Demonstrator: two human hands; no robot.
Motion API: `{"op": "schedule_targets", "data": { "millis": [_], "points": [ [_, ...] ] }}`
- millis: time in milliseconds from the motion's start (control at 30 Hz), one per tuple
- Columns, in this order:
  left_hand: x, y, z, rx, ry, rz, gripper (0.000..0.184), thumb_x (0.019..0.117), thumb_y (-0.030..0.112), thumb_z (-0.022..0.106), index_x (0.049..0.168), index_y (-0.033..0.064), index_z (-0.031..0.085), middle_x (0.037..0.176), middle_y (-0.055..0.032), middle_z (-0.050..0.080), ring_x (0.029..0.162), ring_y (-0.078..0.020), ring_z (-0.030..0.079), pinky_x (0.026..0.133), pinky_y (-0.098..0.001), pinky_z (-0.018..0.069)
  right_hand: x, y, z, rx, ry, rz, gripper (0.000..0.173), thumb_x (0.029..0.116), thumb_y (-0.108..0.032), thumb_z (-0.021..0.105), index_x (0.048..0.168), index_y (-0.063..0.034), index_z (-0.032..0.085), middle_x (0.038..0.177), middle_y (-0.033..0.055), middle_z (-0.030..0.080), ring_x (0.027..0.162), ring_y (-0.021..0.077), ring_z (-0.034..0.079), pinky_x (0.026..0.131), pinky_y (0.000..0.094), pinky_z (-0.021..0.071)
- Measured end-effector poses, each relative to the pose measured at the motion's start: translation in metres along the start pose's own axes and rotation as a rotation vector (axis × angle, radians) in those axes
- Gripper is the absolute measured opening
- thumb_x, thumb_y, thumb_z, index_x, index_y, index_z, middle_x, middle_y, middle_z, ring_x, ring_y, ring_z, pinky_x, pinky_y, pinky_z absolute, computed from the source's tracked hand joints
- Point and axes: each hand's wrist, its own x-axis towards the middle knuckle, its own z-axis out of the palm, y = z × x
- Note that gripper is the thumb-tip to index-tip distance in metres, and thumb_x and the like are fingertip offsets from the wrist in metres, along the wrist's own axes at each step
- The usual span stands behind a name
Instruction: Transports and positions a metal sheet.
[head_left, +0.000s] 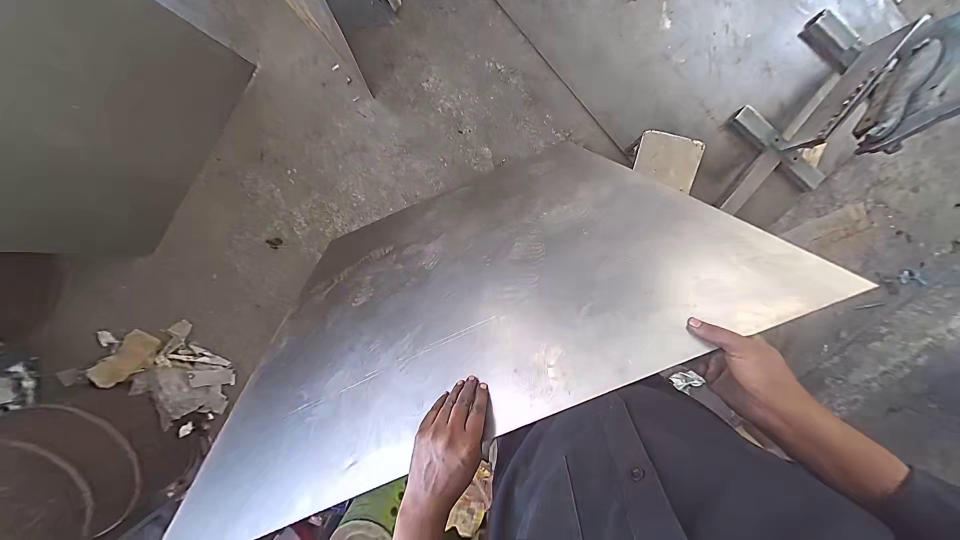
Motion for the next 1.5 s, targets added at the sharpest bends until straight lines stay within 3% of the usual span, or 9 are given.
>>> {"op": "schedule_targets", "data": {
  "millis": [333, 500, 733, 833, 1067, 1200, 1333, 1400, 1500],
  "points": [
    [-0.080, 0.063, 0.134, -0.207, -0.430, 0.104, 0.049, 0.0952, 0.000, 0.055, 0.144, -0.0016, 0.053, 0.150, -0.0232, 0.052, 0.137, -0.0433, 0.052, 0.105, -0.0638, 0.0460, 0.063, 0.150, -0.098, -0.010, 0.174, 0.114, 0.038, 0.1048, -0.022, 0.058, 0.137, -0.0036, 0.049, 0.111, 0.0185, 0.070, 0.092, 0.0268, 0.074, 0.077, 0.0418, 0.0644],
    [-0.113, 0.083, 0.205, -0.218, -0.332, 0.012, 0.051, 0.0928, 0.002, 0.058, 0.143, 0.0049, 0.057, 0.150, -0.0162, 0.054, 0.136, -0.0395, 0.054, 0.104, -0.0635, 0.0466, 0.091, 0.191, -0.121, -0.049, 0.186, 0.115, 0.039, 0.1043, -0.024, 0.059, 0.136, -0.0049, 0.050, 0.110, 0.0172, 0.071, 0.089, 0.0248, 0.074, 0.075, 0.0389, 0.0638],
    [-0.140, 0.065, 0.253, -0.394, -0.603, -0.185, 0.057, 0.0990, -0.002, 0.044, 0.154, 0.0151, 0.047, 0.160, -0.0057, 0.045, 0.146, -0.0327, 0.043, 0.110, -0.0574, 0.0420, 0.101, 0.226, -0.098, -0.240, 0.168, 0.065, 0.038, 0.1016, -0.019, 0.064, 0.133, -0.0024, 0.050, 0.105, 0.0155, 0.070, 0.081, 0.0227, 0.073, 0.068, 0.0371, 0.0636],
    [-0.155, 0.054, 0.278, -0.368, -0.514, -0.263, 0.062, 0.0950, -0.004, 0.049, 0.151, 0.0217, 0.052, 0.156, -0.0007, 0.051, 0.136, -0.0312, 0.053, 0.101, -0.0531, 0.0491, 0.094, 0.240, -0.079, -0.258, 0.178, 0.029, 0.042, 0.1007, -0.017, 0.066, 0.134, 0.0003, 0.048, 0.105, 0.0186, 0.071, 0.080, 0.0262, 0.074, 0.067, 0.0405, 0.0645],
    [-0.171, 0.056, 0.268, -0.293, -0.532, -0.117, 0.066, 0.0929, 0.002, 0.054, 0.154, 0.0249, 0.047, 0.158, -0.0039, 0.047, 0.127, -0.0339, 0.058, 0.086, -0.0529, 0.0525, 0.062, 0.246, -0.093, -0.263, 0.179, 0.010, 0.038, 0.1028, -0.020, 0.063, 0.132, -0.0006, 0.049, 0.103, 0.0177, 0.072, 0.077, 0.0245, 0.075, 0.065, 0.0380, 0.0641],
    [-0.169, 0.050, 0.254, -0.254, -0.519, -0.123, 0.076, 0.0853, 0.008, 0.066, 0.156, 0.0229, 0.043, 0.159, -0.0089, 0.044, 0.128, -0.0357, 0.057, 0.091, -0.0556, 0.0509, 0.036, 0.234, -0.079, -0.276, 0.173, -0.043, 0.035, 0.1022, -0.017, 0.064, 0.129, 0.0016, 0.050, 0.099, 0.0183, 0.073, 0.075, 0.0256, 0.075, 0.064, 0.0386, 0.0651],
    [-0.188, 0.017, 0.225, -0.546, -0.650, -0.506, 0.093, 0.0771, 0.033, 0.082, 0.159, 0.0284, 0.037, 0.169, -0.0085, 0.025, 0.151, -0.0348, 0.032, 0.116, -0.0662, 0.0321, 0.003, 0.232, -0.056, -0.321, 0.132, -0.081, 0.032, 0.1013, -0.014, 0.065, 0.125, 0.0038, 0.052, 0.095, 0.0184, 0.075, 0.073, 0.0271, 0.076, 0.063, 0.0400, 0.0660],
    [-0.225, -0.009, 0.216, -0.849, -0.461, -0.829, 0.096, 0.0740, 0.034, 0.090, 0.155, 0.0127, 0.044, 0.166, -0.0160, 0.030, 0.148, -0.0365, 0.037, 0.117, -0.0601, 0.0368, -0.011, 0.234, -0.049, -0.343, 0.116, -0.097, 0.031, 0.1007, -0.013, 0.066, 0.123, 0.0044, 0.052, 0.094, 0.0182, 0.075, 0.072, 0.0277, 0.077, 0.063, 0.0408, 0.0665],
    [-0.301, -0.029, 0.220, -1.008, -0.057, -1.504, 0.071, 0.0940, 0.034, 0.074, 0.148, -0.0036, 0.047, 0.148, -0.0289, 0.049, 0.135, -0.0440, 0.049, 0.109, -0.0619, 0.0419, -0.028, 0.240, -0.041, -0.333, 0.090, -0.097, 0.029, 0.1003, -0.010, 0.066, 0.121, 0.0056, 0.054, 0.092, 0.0195, 0.076, 0.072, 0.0297, 0.077, 0.063, 0.0421, 0.0669]
  ]
}}
